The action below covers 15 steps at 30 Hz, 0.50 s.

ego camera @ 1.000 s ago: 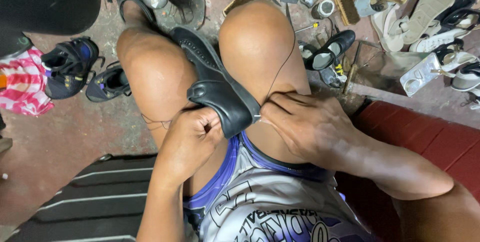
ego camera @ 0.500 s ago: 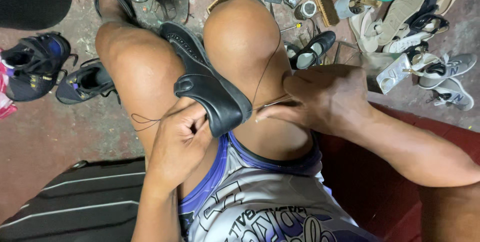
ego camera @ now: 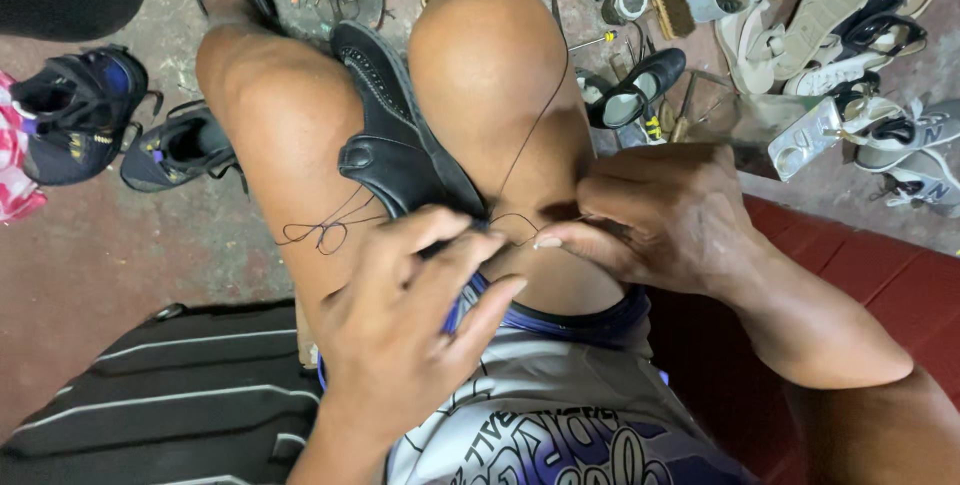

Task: The person is repairing a black shoe by hand-sewing the sole to the upper. They use a needle and thread to stitch along the edge of the shoe, pulling the thread tight after each stitch. The person holds the shoe between their legs while working.

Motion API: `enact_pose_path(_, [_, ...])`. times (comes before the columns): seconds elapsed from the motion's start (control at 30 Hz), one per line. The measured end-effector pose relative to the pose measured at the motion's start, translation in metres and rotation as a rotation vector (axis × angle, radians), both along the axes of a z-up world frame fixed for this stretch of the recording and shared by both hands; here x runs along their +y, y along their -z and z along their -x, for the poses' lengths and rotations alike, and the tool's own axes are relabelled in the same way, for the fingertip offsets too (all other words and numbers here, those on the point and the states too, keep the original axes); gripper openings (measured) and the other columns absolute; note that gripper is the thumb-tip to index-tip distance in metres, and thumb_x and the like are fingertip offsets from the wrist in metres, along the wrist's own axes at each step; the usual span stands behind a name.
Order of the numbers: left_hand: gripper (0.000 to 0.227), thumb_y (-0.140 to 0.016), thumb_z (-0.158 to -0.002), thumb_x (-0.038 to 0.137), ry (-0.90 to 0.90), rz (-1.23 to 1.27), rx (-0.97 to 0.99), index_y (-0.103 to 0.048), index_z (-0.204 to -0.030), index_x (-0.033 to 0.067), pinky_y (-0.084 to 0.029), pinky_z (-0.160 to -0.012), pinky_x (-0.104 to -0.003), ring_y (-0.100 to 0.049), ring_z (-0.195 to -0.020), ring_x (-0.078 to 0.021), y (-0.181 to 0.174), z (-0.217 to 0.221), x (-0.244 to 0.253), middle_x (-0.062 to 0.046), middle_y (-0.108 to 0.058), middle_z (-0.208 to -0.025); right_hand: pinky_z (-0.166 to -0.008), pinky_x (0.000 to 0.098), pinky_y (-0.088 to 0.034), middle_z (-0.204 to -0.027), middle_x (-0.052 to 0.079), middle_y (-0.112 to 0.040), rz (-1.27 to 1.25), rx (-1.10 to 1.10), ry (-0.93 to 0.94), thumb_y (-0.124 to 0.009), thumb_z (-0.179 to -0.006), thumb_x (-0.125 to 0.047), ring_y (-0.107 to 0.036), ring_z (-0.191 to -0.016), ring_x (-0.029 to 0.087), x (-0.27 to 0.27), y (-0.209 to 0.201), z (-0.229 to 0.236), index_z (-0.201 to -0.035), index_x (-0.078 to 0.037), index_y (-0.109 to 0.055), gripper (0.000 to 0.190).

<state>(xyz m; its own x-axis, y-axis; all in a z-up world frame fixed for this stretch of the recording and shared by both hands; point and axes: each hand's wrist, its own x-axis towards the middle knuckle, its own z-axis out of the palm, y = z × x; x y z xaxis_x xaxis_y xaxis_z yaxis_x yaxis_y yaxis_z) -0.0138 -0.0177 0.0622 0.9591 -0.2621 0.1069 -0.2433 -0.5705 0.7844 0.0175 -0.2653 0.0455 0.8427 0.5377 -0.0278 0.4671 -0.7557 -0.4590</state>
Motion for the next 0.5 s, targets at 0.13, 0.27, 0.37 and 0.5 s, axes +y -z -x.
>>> enact_pose_path(0.13, [0.017,-0.08,-0.091,0.01,0.056,-0.02,-0.065,-0.069,-0.104,0.0076,-0.052,-0.072,-0.034,-0.066,-0.084,-0.0216,0.014,0.0,-0.009,-0.005,-0.069,-0.106,-0.048,0.0362,-0.043,-0.066,0.0,-0.063,0.029,-0.031,-0.021,-0.081,-0.079,-0.054,-0.058,-0.052,0.018,0.002,0.005,0.0,-0.066,-0.012,-0.063,0.048])
enact_pose_path(0.27, [0.009,-0.071,-0.099,0.005,-0.092,0.254,0.24,-0.063,-0.104,0.0047,-0.049,-0.065,-0.027,-0.057,-0.072,-0.0101,0.031,0.007,0.001,0.0,-0.065,-0.088,-0.049,0.0341,-0.048,-0.079,0.002,-0.063,-0.161,0.023,-0.19,-0.082,-0.074,-0.061,-0.062,-0.061,0.019,0.013,0.017,-0.005,-0.081,-0.011,-0.072,0.052])
enact_pose_path(0.37, [0.01,-0.065,-0.1,0.006,-0.221,0.775,0.596,-0.058,-0.107,0.0052,-0.044,-0.056,-0.021,-0.053,-0.063,-0.0023,0.038,0.011,0.01,0.0,-0.061,-0.079,-0.066,0.0324,-0.056,-0.103,0.003,-0.062,-0.349,-0.028,-0.168,-0.087,-0.078,-0.053,-0.067,-0.085,0.019,0.021,0.018,-0.001,-0.1,-0.01,-0.072,0.05])
enact_pose_path(0.5, [0.015,-0.064,-0.101,0.002,-0.288,0.865,0.586,-0.056,-0.114,0.0029,-0.043,-0.059,-0.02,-0.05,-0.068,-0.0028,0.035,0.016,0.016,-0.002,-0.059,-0.088,-0.074,0.0316,-0.059,-0.106,0.002,-0.064,-0.394,-0.005,-0.106,-0.092,-0.075,-0.037,-0.069,-0.095,0.019,0.025,0.02,-0.003,-0.1,-0.012,-0.07,0.041])
